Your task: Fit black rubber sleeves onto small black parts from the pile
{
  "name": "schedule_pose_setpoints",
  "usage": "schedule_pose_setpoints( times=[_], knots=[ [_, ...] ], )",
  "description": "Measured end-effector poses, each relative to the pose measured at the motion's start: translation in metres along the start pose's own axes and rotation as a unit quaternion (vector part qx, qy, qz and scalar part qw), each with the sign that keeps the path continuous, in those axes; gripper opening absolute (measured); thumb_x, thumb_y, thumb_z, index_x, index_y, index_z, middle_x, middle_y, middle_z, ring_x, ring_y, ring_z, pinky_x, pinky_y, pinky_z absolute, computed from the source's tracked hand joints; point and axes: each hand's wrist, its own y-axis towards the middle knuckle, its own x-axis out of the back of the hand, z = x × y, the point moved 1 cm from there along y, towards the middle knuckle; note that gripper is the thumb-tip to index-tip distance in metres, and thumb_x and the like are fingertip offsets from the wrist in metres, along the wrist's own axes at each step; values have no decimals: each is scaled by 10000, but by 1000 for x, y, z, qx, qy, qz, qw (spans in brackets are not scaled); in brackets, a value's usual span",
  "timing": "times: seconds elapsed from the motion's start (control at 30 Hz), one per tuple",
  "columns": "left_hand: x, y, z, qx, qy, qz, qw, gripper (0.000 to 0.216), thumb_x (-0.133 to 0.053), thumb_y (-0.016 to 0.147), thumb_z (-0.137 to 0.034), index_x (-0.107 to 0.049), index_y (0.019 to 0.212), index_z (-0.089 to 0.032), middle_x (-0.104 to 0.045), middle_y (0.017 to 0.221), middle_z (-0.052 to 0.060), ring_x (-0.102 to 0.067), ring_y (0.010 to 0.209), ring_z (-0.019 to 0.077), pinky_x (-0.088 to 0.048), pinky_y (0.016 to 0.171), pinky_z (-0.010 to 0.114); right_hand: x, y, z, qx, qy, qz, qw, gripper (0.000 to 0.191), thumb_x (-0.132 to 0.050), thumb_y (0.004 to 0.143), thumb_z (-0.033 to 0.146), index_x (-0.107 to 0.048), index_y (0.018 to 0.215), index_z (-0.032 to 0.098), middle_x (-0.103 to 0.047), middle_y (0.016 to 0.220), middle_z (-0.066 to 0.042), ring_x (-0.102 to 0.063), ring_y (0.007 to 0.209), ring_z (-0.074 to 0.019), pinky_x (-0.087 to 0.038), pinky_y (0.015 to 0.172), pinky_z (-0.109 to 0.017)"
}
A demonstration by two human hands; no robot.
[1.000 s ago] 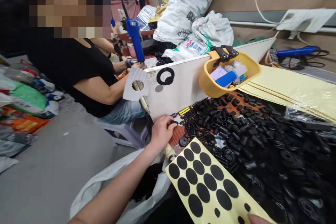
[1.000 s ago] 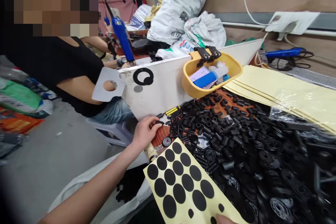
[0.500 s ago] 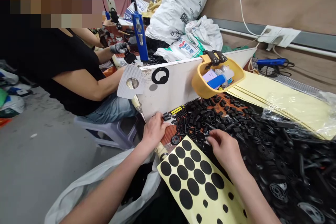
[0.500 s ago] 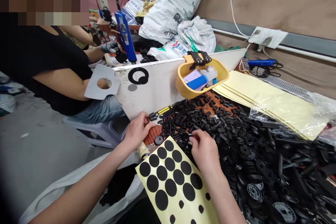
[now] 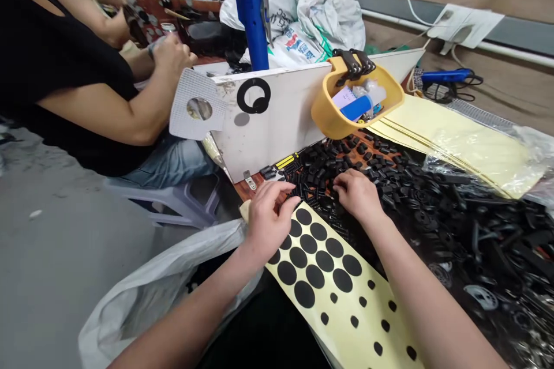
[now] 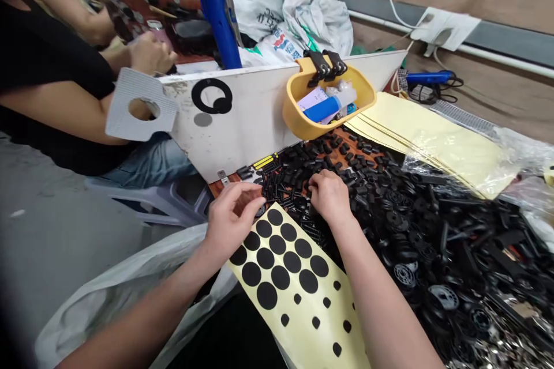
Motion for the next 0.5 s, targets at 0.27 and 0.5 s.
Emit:
schedule_pose_setpoints(
  times=[0.27, 0.5],
  knots=[
    [-36, -18, -35, 295, -460, 212, 810, 376, -741, 755, -364, -620, 994, -100, -673, 725, 52, -628, 587, 151, -519, 513, 257, 39, -55, 44, -8, 157, 56, 986, 170, -604, 846, 330, -647, 749, 197, -673, 725, -18, -634, 652, -155, -524, 616, -272],
    [-21, -44, -24, 326, -379, 192, 845, 274, -629, 806, -334, -590, 948, -103, -592, 558, -18, -499, 432, 82, -360, 401, 181, 18, -65, 21, -10, 106, 81, 991, 156, -562, 814, 150, -701, 821, 220, -698, 874, -49, -659, 837, -202, -516, 779, -342]
  ],
)
